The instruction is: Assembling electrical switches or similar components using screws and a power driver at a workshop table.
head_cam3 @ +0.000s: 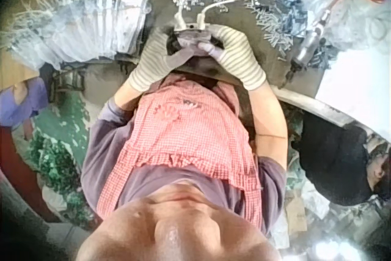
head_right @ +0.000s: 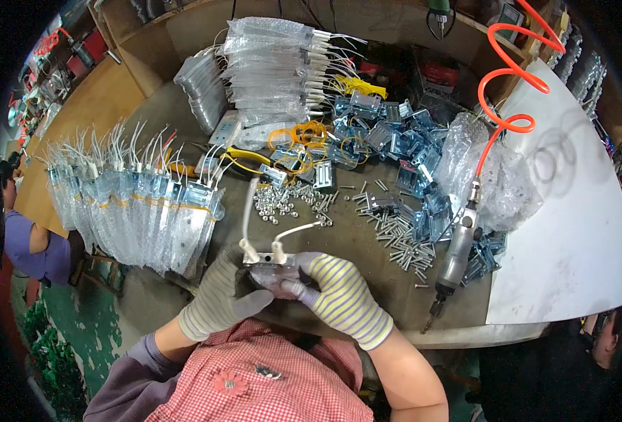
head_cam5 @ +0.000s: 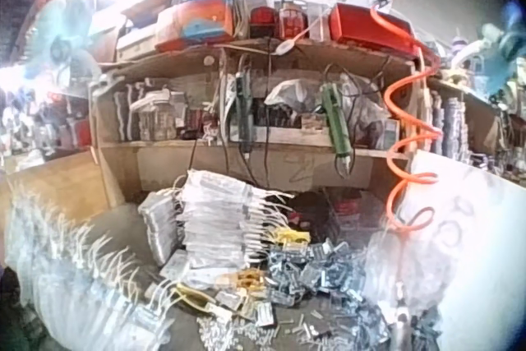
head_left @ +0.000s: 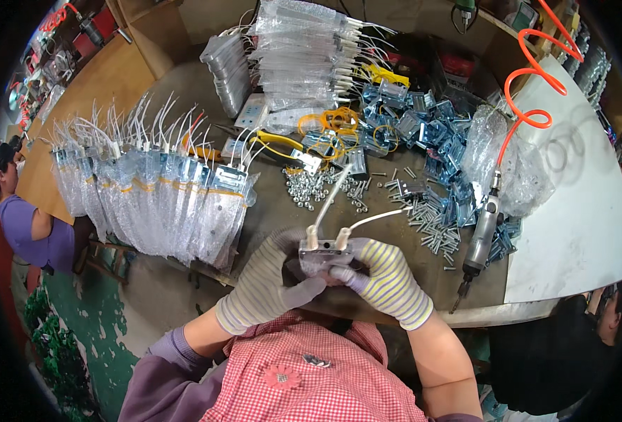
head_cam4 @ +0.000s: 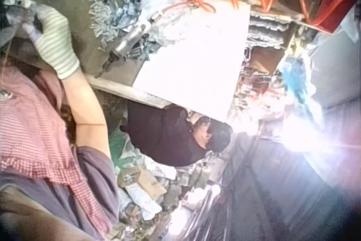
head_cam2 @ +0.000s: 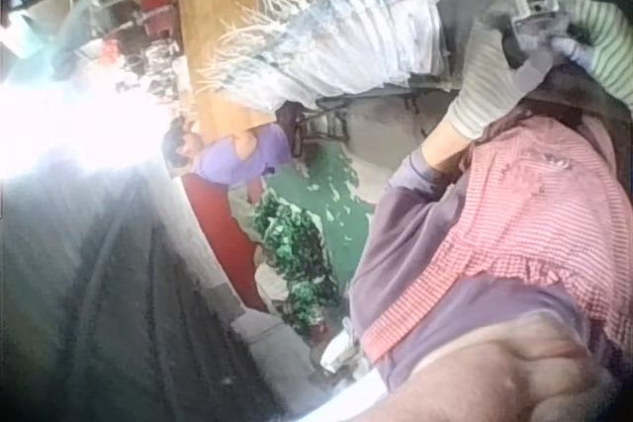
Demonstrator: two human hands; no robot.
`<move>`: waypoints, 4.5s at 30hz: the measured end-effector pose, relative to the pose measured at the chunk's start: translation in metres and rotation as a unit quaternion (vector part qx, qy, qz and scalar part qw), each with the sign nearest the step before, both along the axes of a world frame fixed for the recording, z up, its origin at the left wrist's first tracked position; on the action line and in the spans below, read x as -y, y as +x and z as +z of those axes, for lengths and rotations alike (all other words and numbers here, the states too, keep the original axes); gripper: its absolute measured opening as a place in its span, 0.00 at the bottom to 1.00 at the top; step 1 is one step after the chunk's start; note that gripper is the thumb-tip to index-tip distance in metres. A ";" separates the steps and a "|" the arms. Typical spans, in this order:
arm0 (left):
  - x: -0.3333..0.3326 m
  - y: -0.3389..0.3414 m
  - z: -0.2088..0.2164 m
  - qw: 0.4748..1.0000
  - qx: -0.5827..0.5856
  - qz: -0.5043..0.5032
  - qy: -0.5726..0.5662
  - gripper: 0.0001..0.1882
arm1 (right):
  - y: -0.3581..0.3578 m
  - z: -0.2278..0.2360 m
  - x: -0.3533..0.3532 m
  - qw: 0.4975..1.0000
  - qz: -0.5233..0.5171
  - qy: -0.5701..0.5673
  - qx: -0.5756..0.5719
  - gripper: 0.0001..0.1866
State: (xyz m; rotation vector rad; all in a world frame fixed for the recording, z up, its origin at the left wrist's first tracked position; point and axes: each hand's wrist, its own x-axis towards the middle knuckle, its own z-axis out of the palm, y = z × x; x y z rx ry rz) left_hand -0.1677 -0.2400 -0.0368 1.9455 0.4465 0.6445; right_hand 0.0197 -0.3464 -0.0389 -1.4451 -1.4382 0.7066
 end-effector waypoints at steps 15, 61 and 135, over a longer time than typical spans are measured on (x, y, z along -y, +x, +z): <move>-0.001 0.024 -0.005 0.844 0.134 0.005 -0.518 0.32 | 0.167 0.011 -0.139 0.719 -0.229 0.014 0.656 0.09; 0.001 0.021 -0.029 0.818 0.083 -0.020 -0.569 0.37 | 0.100 0.003 -0.110 0.754 0.103 -0.030 0.648 0.12; 0.003 0.102 0.043 0.967 -0.172 -0.127 0.137 0.30 | -0.019 -0.033 0.034 0.940 -0.281 0.104 -0.161 0.45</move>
